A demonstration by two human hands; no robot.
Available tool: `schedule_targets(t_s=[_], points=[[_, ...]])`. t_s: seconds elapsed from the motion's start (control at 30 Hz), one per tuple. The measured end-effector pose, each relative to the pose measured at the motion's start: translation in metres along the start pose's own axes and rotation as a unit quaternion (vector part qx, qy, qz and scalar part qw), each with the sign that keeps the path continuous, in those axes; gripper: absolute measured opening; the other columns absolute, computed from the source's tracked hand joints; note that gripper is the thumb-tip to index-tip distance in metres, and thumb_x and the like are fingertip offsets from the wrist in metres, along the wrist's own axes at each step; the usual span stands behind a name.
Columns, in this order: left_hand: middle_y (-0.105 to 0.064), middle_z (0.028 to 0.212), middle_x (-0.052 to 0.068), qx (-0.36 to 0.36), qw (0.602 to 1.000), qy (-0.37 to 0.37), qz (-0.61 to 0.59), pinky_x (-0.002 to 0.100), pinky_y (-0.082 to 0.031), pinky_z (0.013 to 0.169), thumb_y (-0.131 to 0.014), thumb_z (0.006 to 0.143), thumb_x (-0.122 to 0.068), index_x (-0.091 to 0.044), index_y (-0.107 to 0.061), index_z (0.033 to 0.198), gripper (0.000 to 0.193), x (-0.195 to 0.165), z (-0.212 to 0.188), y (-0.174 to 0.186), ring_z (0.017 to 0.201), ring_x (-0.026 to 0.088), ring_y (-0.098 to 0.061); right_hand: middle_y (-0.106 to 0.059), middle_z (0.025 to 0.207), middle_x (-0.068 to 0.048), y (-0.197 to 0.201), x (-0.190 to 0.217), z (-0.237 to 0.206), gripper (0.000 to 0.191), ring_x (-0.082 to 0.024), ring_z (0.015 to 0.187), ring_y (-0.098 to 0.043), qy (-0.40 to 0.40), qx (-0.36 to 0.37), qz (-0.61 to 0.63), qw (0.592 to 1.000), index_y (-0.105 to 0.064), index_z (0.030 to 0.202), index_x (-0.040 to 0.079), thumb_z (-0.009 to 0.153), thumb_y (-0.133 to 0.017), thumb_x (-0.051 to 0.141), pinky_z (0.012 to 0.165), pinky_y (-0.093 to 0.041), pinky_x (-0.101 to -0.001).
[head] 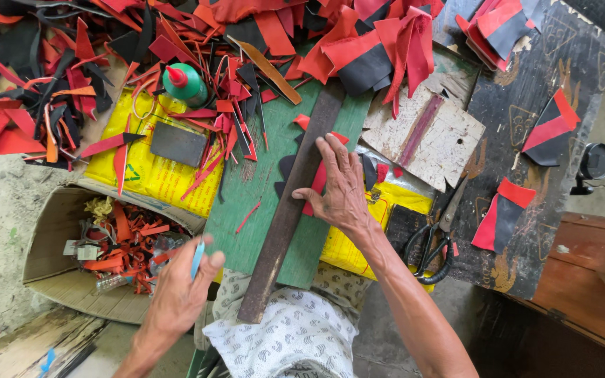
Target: The person uses a utility knife and a wooden straightedge to cut red and black material pieces on a workbench. They repeatedly align the straightedge, cut along its edge, and place the finished pieces aside.
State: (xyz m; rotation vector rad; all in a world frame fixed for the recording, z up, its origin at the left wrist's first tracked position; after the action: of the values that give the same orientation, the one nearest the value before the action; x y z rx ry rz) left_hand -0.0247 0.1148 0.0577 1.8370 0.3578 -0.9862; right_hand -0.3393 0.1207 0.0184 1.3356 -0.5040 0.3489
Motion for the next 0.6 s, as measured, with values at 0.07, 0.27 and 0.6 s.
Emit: schedule_targets(t_s=[0.07, 0.27, 0.6], points=[[-0.061, 0.106, 0.016, -0.023, 0.996, -0.066, -0.055, 0.035, -0.052, 0.065, -0.052, 0.11, -0.027, 0.008, -0.052, 0.14, 0.046, -0.013, 0.021, 0.004, 0.083, 0.02, -0.061, -0.04, 0.151, -0.02, 0.0, 0.0, -0.001, 0.114, -0.044, 0.129, -0.045, -0.002, 0.008, 0.006, 1.0, -0.036, 0.155, 0.0, 0.065, -0.094, 0.043, 0.108, -0.037, -0.0515], [-0.062, 0.088, 0.007, -0.005, 0.969, 0.01, -0.247, 0.024, -0.055, 0.044, -0.06, 0.1, -0.015, 0.005, -0.067, 0.13, 0.036, -0.051, 0.1, -0.05, 0.059, 0.009, -0.063, -0.034, 0.151, -0.023, 0.0, -0.002, 0.002, 0.116, -0.045, 0.129, -0.044, 0.011, 0.027, -0.01, 1.0, -0.032, 0.158, 0.003, 0.068, -0.092, 0.044, 0.106, -0.038, -0.0521], [-0.065, 0.091, 0.014, -0.1, 0.981, -0.112, -0.123, 0.034, -0.05, 0.06, -0.067, 0.102, -0.02, 0.006, -0.066, 0.115, 0.029, -0.047, 0.105, -0.075, 0.069, 0.017, -0.062, -0.022, 0.164, -0.022, 0.006, -0.003, 0.002, 0.116, -0.051, 0.142, -0.032, -0.043, 0.102, 0.036, 0.993, -0.031, 0.159, 0.014, 0.066, -0.092, 0.043, 0.116, -0.029, -0.0564]])
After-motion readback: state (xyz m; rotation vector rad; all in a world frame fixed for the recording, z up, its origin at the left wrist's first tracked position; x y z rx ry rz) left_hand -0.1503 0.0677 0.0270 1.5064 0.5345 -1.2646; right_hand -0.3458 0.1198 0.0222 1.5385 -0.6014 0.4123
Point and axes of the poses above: each hand's wrist, its own z-axis towards the middle knuckle, its own y-axis out of the back of the hand, x = y × z, the point moved 1 cm from there along z, towards the middle knuckle
